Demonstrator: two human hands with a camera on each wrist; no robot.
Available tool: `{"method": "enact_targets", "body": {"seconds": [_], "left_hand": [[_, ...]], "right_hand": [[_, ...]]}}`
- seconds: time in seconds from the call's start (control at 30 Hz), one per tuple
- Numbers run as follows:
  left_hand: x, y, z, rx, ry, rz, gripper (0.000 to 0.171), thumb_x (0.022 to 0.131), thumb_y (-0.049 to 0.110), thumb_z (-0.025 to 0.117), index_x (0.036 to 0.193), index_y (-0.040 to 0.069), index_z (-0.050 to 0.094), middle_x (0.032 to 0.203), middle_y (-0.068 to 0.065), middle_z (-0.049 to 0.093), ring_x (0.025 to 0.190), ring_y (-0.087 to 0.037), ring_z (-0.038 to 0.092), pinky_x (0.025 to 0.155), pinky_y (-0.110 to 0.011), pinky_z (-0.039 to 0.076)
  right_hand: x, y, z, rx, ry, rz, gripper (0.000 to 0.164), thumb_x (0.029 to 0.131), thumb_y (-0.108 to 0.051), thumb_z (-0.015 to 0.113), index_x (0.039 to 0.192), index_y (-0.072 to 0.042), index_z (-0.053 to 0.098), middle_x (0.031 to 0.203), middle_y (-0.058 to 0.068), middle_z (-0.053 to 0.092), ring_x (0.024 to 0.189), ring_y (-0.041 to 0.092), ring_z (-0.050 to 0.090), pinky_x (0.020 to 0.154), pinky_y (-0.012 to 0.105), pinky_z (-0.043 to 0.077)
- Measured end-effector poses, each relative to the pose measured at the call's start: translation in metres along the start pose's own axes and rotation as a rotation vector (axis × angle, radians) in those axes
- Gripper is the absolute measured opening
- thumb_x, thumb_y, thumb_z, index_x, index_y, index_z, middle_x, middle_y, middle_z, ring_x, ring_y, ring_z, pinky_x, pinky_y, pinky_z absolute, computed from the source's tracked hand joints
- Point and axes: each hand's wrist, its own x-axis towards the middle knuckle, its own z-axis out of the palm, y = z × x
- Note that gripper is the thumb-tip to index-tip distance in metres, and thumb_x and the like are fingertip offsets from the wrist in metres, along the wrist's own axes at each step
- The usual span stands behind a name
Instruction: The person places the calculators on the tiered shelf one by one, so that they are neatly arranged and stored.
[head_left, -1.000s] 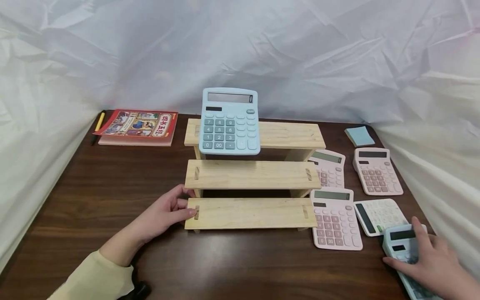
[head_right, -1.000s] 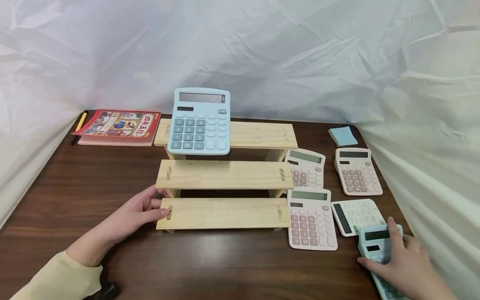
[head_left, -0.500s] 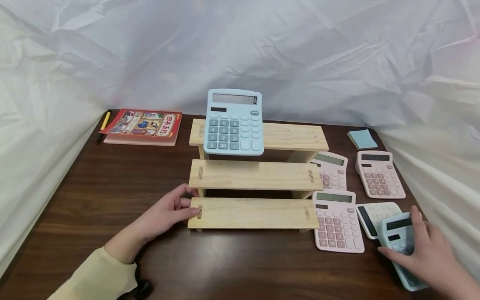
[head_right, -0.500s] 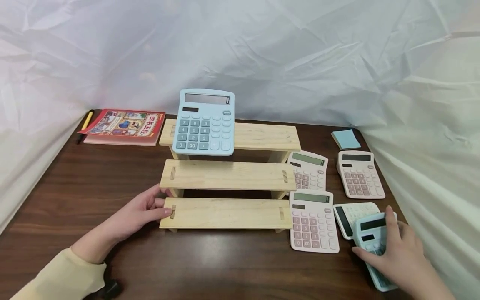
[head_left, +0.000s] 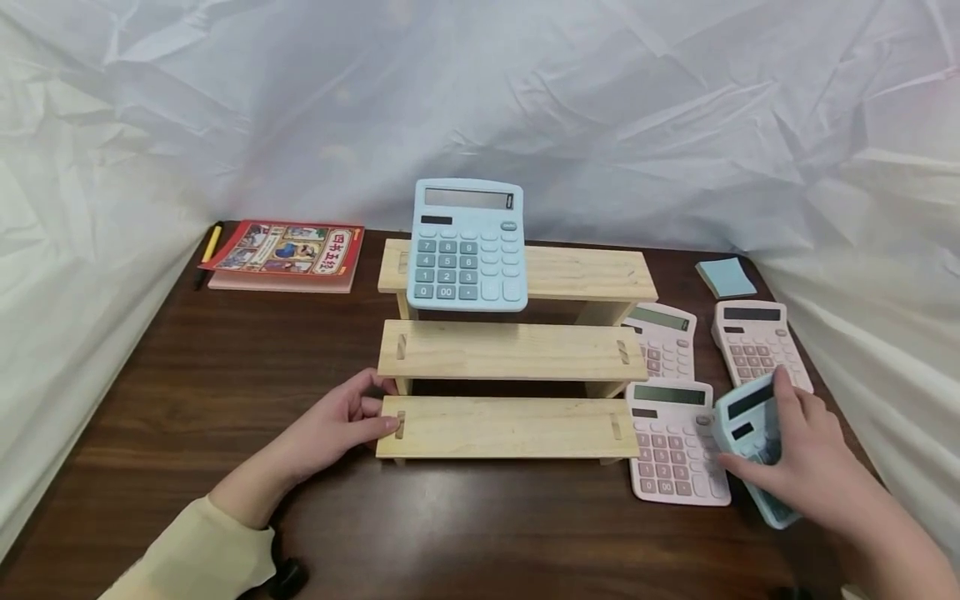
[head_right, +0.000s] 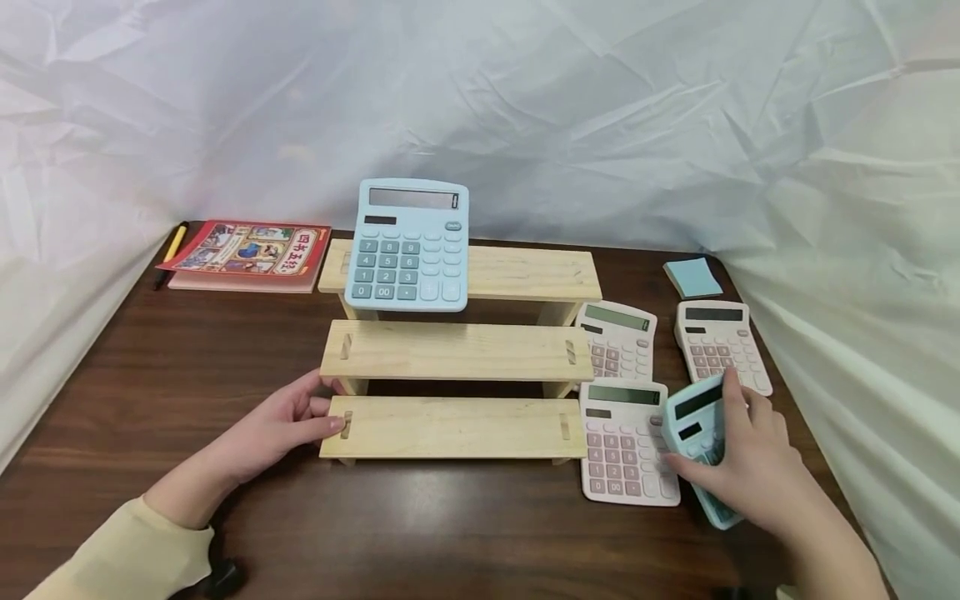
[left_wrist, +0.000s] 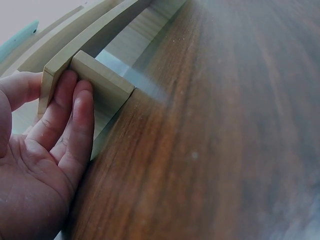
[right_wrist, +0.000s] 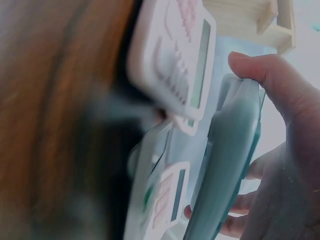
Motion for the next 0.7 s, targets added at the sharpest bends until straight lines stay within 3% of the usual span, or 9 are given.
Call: {"method": "enact_targets", "body": {"seconds": [0.3,0.53,0.7], "left_hand": [[0.000,-0.001,-0.001,-0.004,-0.001,0.011,0.043,0.096,0.023,0.063,0.126,0.007,0.037,0.095,-0.016,0.070,0.081,-0.024,0.064,0.073,-0.032,0.050],[0.000,-0.001,0.000,-0.013,-0.004,0.024,0.042,0.096,0.021,0.063,0.125,0.006,0.037,0.096,-0.017,0.070,0.082,-0.024,0.064,0.073,-0.033,0.051],[0.000,-0.002,0.000,-0.014,-0.010,0.026,0.041,0.097,0.021,0.062,0.125,0.006,0.036,0.095,-0.017,0.070,0.082,-0.024,0.063,0.073,-0.033,0.051]], "right_hand": [[0.024,-0.022,-0.016,0.072,0.011,-0.155,0.138,0.062,-0.039,0.091,0.154,-0.009,-0.007,0.134,0.040,0.024,0.109,0.049,0.030,0.076,0.058,0.033],[0.044,-0.043,-0.025,0.101,0.088,-0.234,0.134,0.061,-0.034,0.091,0.154,-0.006,0.001,0.139,0.038,0.026,0.121,0.051,0.027,0.094,0.058,0.025],[0.059,-0.060,-0.035,0.118,0.113,-0.252,0.135,0.059,-0.031,0.092,0.154,-0.005,0.000,0.142,0.037,0.025,0.122,0.051,0.027,0.093,0.060,0.026]]}}
